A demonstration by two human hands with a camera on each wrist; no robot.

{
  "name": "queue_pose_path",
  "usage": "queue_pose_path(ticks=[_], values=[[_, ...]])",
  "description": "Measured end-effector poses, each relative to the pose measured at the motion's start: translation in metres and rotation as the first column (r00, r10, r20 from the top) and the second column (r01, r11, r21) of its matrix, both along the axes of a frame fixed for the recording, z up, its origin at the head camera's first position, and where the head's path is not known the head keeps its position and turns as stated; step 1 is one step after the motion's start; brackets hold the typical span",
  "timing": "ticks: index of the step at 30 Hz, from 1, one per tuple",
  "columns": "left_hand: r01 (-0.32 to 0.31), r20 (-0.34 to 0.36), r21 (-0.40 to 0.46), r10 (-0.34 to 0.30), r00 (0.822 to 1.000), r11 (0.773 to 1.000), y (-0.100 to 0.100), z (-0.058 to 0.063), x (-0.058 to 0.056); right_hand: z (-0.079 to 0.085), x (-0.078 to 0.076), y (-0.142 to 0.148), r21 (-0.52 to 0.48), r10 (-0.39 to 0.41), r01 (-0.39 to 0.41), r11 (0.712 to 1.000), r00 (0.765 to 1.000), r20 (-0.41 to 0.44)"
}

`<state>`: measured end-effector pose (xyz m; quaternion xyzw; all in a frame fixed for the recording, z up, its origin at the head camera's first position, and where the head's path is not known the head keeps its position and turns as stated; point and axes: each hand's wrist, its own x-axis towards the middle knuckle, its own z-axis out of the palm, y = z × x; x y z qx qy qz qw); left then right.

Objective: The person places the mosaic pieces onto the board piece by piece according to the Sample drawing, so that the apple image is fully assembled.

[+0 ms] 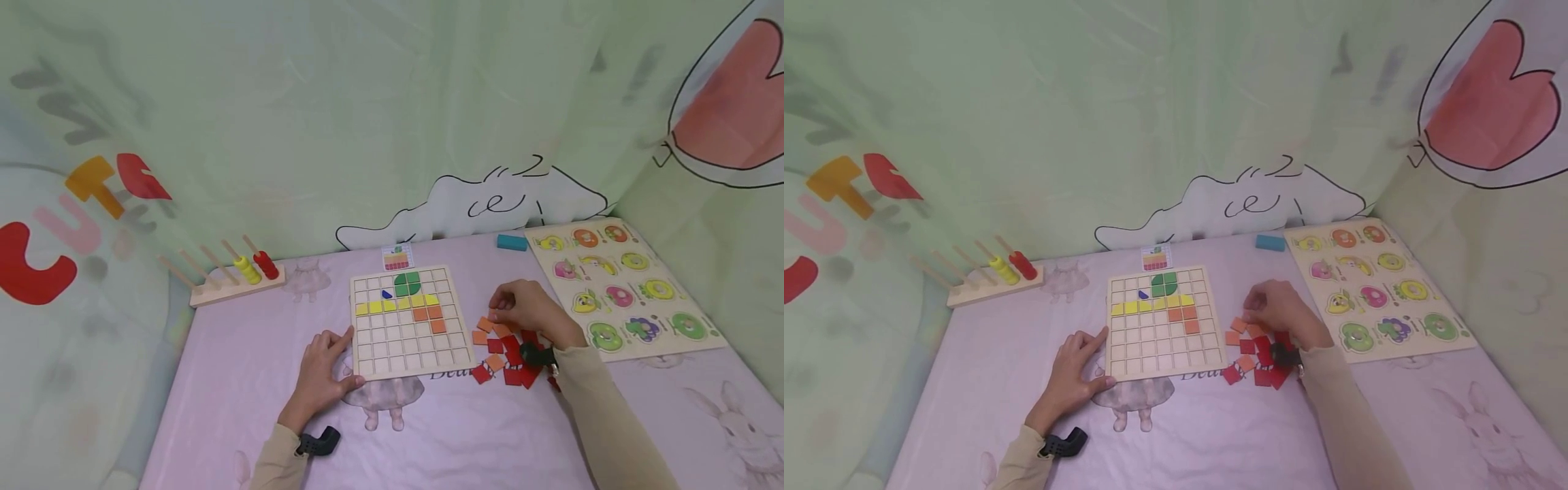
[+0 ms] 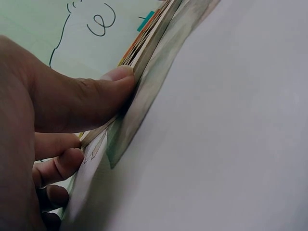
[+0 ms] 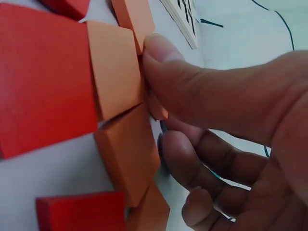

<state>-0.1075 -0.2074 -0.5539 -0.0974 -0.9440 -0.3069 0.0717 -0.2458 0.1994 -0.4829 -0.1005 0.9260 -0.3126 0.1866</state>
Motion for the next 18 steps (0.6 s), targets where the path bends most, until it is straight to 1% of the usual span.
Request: queue_pose_path(ticks=[5,8,13,18], values=[[-0.002,-0.003,-0.003,0.002,1.0,1.0,0.0007,0.0019,0.0005,-0.0045,0.0014,-0.0009,0.015,0.008,-0.008,1.0,1.0,0.004],[-0.002,0.0,-0.006,0.002,1.0,1.0,0.0008,0.0026,0.0011,-0.0043,0.0032,0.0007,-0.006,0.017,-0.017,1.0,1.0,-0.005],[-0.004,0.011,-0.01,0.004,1.0,1.0,0.0008,0.0027,0.0014,-0.0049,0.0051,0.0032,-0.118,0.009,-0.018,0.993,0.997,-0.079],[-0.008,0.011,-0.018,0.008,1.0,1.0,0.0006,0.002,0.0006,-0.0098,0.0053,-0.003,-0.246,-0.05,0.012,0.969,0.988,-0.148]])
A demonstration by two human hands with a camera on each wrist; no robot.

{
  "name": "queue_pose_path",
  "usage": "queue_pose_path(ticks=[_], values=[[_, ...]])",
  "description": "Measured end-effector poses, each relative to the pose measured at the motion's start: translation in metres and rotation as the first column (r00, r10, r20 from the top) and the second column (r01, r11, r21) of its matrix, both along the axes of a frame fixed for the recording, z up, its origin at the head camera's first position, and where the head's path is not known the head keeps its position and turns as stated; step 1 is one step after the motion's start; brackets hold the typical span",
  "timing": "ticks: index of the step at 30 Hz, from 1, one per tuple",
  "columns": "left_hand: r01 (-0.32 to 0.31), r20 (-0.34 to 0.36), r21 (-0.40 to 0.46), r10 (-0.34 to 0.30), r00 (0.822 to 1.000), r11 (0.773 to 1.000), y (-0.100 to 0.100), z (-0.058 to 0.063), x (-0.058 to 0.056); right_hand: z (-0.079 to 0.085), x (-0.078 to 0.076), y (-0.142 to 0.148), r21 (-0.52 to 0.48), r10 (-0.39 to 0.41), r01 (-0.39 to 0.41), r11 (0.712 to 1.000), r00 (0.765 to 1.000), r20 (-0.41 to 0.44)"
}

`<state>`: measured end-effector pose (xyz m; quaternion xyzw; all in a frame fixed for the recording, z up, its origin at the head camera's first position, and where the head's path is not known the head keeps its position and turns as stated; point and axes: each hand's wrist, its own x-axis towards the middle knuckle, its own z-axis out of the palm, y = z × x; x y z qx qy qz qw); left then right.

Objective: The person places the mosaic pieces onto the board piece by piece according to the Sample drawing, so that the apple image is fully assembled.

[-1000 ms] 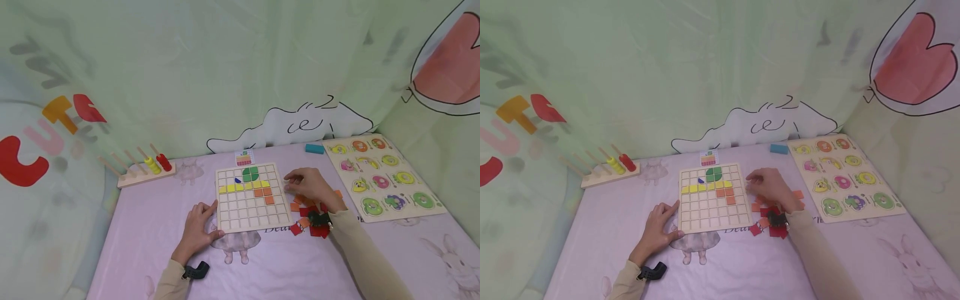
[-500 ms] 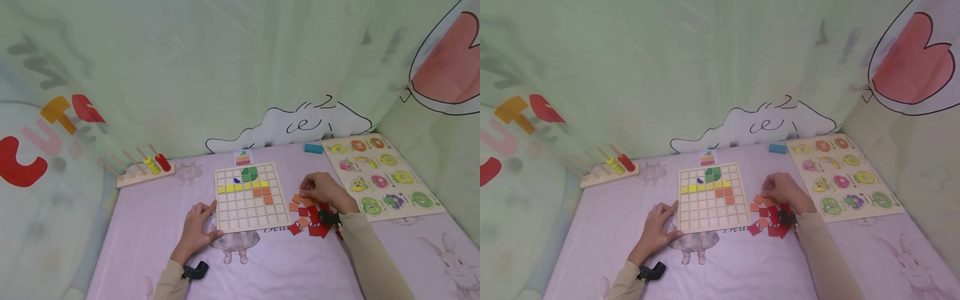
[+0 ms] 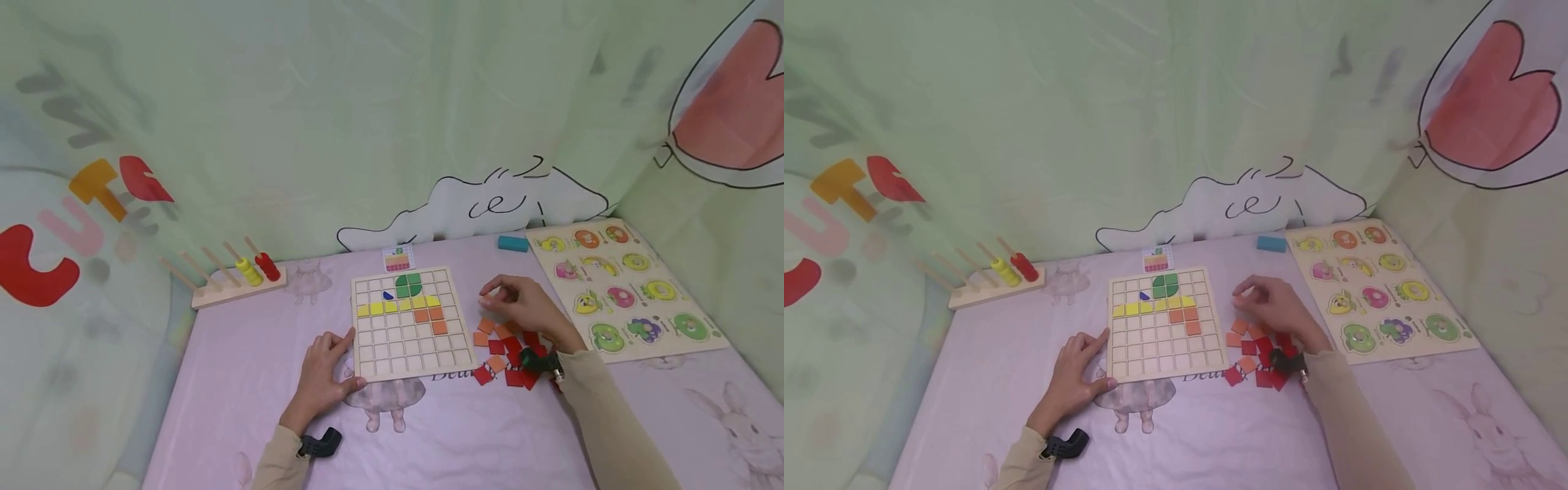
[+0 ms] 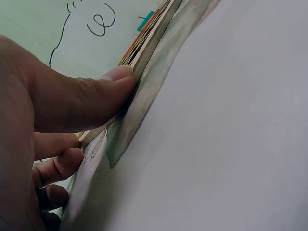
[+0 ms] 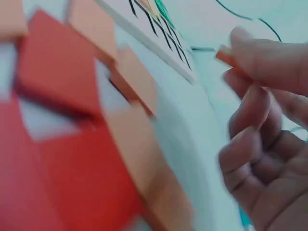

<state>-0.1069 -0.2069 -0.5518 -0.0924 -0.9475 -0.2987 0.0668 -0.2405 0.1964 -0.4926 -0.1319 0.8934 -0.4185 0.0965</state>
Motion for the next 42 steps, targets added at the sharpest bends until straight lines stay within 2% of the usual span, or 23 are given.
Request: queue_pose_path(ticks=[4,6,11,15,19,29,35,42], values=[[0.0,0.004,0.005,0.0,1.0,1.0,0.0,0.0,-0.001,-0.006,0.002,-0.012,-0.096,-0.04,0.038,0.995,0.999,-0.026],[0.001,0.008,0.009,-0.001,1.0,1.0,0.001,0.0,-0.001,-0.007,0.005,-0.02,-0.135,-0.043,0.041,0.99,0.999,-0.011],[0.002,0.005,0.02,-0.002,1.0,1.0,0.001,0.002,0.0,-0.01,0.011,-0.042,-0.166,0.022,-0.017,0.986,0.999,0.029],[0.0,0.002,0.022,0.0,1.0,1.0,0.0,0.002,0.0,-0.015,0.016,-0.058,-0.153,0.088,-0.085,0.984,0.996,0.008],[0.0,0.007,0.018,0.0,1.0,1.0,0.0,0.002,0.0,-0.016,0.022,-0.072,-0.108,0.11,-0.111,0.988,0.994,-0.019],[0.001,0.0,0.016,-0.001,1.0,1.0,0.0,0.003,-0.001,-0.016,0.033,-0.089,0.001,0.138,-0.138,0.99,0.989,-0.05],[0.004,-0.005,0.009,-0.004,1.0,1.0,0.0,0.002,0.0,-0.015,0.033,-0.091,0.02,0.16,-0.159,0.987,0.984,-0.073],[0.005,-0.006,0.014,-0.005,1.0,1.0,0.0,0.0,0.0,-0.018,0.033,-0.094,0.026,0.141,-0.139,0.99,0.987,-0.073]])
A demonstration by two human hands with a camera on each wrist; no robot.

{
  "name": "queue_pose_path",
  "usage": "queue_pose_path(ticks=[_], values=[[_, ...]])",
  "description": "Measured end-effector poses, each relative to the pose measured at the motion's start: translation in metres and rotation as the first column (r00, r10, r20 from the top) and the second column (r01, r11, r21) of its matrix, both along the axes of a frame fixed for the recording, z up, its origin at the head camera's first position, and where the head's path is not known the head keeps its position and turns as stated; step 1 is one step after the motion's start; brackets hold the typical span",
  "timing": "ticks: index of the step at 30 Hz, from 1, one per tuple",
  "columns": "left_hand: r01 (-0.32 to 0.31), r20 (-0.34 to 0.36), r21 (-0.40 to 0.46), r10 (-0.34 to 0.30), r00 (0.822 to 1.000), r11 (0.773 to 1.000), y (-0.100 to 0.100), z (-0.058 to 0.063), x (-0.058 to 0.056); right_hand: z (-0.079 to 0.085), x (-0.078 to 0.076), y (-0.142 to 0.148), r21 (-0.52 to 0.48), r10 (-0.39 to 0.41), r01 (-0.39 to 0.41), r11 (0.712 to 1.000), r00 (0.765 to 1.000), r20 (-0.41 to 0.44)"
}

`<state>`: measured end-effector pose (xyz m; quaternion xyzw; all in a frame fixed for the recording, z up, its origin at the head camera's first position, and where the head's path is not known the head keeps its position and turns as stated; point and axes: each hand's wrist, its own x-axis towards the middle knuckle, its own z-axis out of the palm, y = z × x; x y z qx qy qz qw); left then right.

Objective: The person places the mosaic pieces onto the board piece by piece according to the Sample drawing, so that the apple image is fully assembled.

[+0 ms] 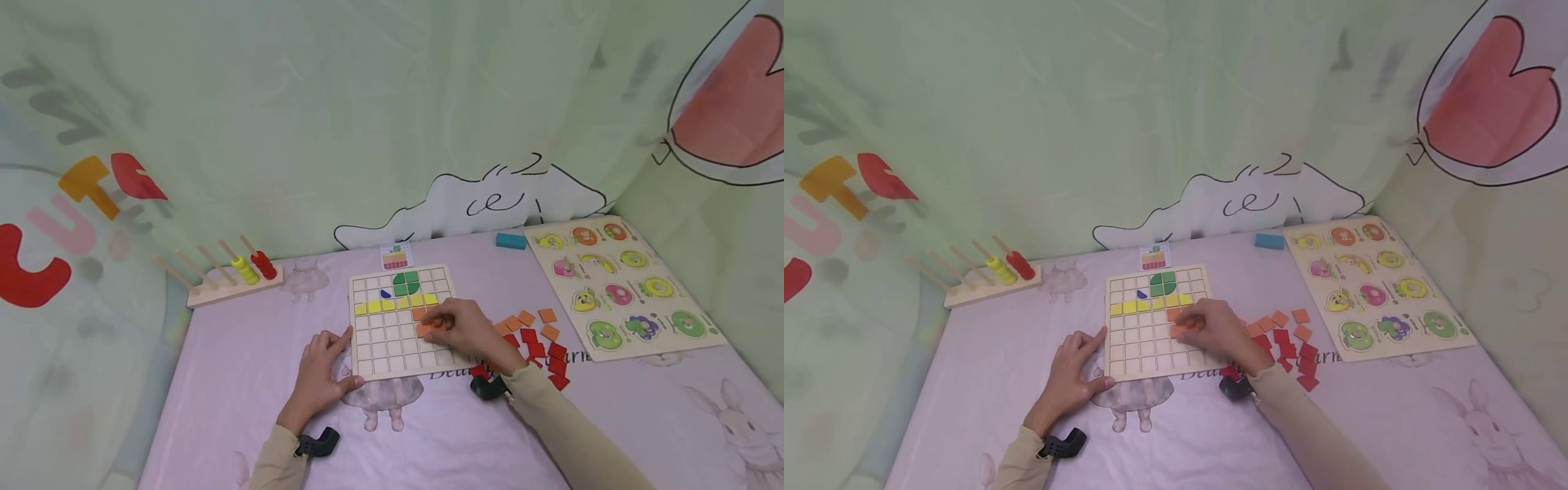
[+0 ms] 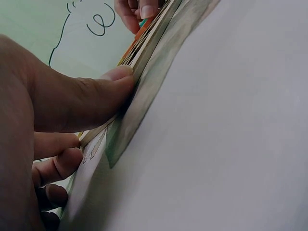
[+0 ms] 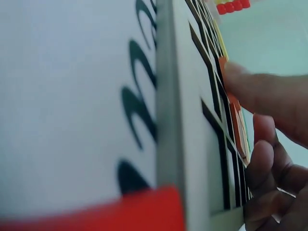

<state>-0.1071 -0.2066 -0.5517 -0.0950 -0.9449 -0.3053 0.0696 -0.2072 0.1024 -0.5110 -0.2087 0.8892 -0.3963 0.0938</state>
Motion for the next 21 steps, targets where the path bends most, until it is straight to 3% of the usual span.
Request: queue_pose_path(ticks=[11,21], values=[[0.0,-0.004,0.003,0.0,1.0,1.0,-0.0002,-0.0009,-0.0005,0.003,0.0017,-0.0065,0.071,-0.032,0.035,0.997,0.999,-0.039],[-0.009,0.018,0.012,0.009,1.0,1.0,0.0006,-0.0002,0.0007,0.003,-0.0001,-0.0044,0.014,-0.037,0.038,0.999,0.998,-0.047]])
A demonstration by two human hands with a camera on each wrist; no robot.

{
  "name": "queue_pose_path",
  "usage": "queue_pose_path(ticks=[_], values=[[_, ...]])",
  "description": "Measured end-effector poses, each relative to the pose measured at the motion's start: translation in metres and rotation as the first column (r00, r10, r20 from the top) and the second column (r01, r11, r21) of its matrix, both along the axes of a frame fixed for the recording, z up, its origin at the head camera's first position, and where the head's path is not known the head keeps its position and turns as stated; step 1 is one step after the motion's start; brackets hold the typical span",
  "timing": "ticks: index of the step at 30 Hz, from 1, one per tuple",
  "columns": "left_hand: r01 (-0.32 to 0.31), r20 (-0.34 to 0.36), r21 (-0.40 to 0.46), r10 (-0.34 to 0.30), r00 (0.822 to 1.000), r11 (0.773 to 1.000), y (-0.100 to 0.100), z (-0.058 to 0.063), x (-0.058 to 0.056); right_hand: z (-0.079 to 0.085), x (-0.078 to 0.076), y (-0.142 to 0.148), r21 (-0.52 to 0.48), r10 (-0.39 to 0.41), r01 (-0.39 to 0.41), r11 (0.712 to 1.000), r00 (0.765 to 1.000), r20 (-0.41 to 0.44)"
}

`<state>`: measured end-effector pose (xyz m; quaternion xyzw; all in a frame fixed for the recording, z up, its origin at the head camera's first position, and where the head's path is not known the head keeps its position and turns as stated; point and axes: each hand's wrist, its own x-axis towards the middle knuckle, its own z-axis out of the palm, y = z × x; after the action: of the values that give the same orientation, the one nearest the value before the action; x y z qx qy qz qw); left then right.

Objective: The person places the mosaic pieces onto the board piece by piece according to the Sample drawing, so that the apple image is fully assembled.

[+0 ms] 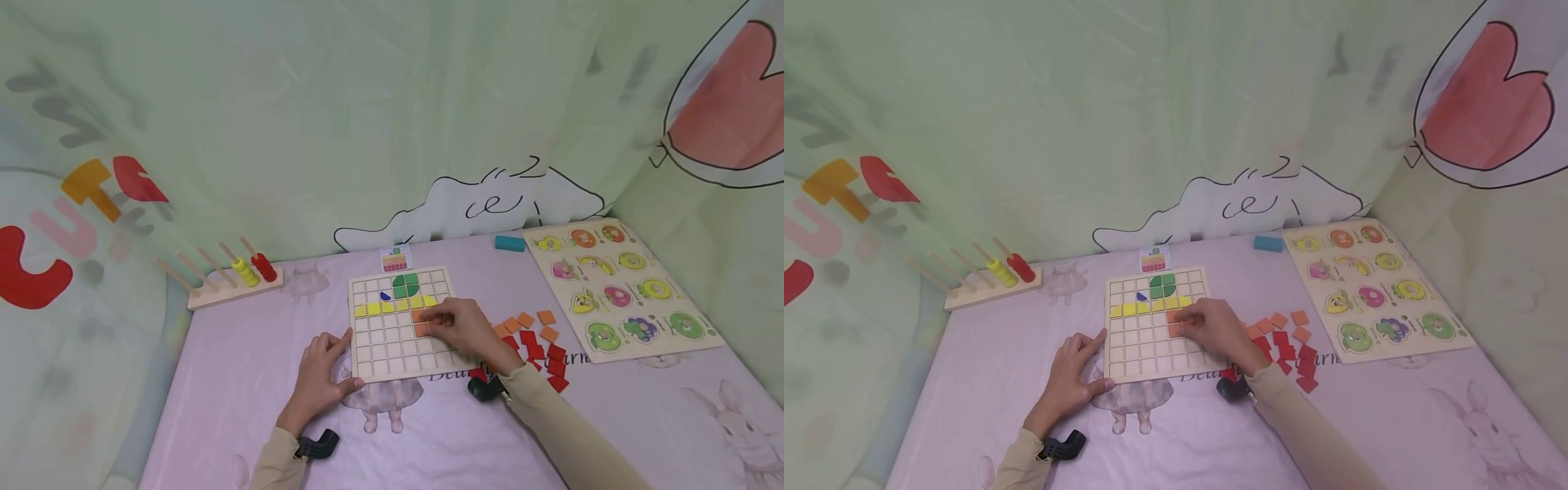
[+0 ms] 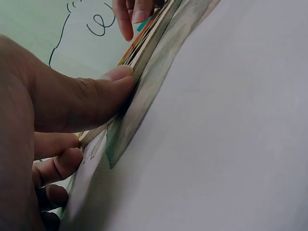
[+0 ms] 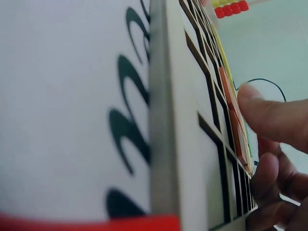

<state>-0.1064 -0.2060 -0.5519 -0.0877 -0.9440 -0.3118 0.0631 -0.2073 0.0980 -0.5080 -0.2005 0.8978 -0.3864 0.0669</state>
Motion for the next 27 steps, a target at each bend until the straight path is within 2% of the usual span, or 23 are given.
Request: queue_pose_path(ticks=[5,11,16,20,23,27], values=[[-0.002,-0.003,-0.004,0.002,1.0,1.0,0.0,0.0,0.0,-0.001,-0.001,-0.002,0.069,-0.014,0.013,0.998,1.0,0.009],[-0.007,-0.003,0.007,0.007,1.0,1.0,0.001,0.002,0.0,-0.002,-0.001,-0.005,0.142,0.008,-0.005,0.99,1.0,-0.023],[-0.012,0.004,0.001,0.012,1.0,1.0,0.0,0.003,0.0,0.003,-0.003,-0.002,0.083,0.018,-0.015,0.996,0.999,-0.028],[-0.01,0.009,0.013,0.01,1.0,1.0,0.0,0.002,0.0,0.008,-0.012,0.019,0.019,-0.039,0.041,0.999,0.997,-0.06],[-0.007,0.008,0.014,0.007,1.0,1.0,0.001,0.002,-0.001,0.013,-0.017,0.045,0.059,-0.093,0.096,0.994,0.995,-0.046],[-0.002,0.003,0.004,0.002,1.0,1.0,0.0,0.002,-0.001,0.02,-0.017,0.078,0.159,-0.112,0.102,0.982,0.992,0.057]])
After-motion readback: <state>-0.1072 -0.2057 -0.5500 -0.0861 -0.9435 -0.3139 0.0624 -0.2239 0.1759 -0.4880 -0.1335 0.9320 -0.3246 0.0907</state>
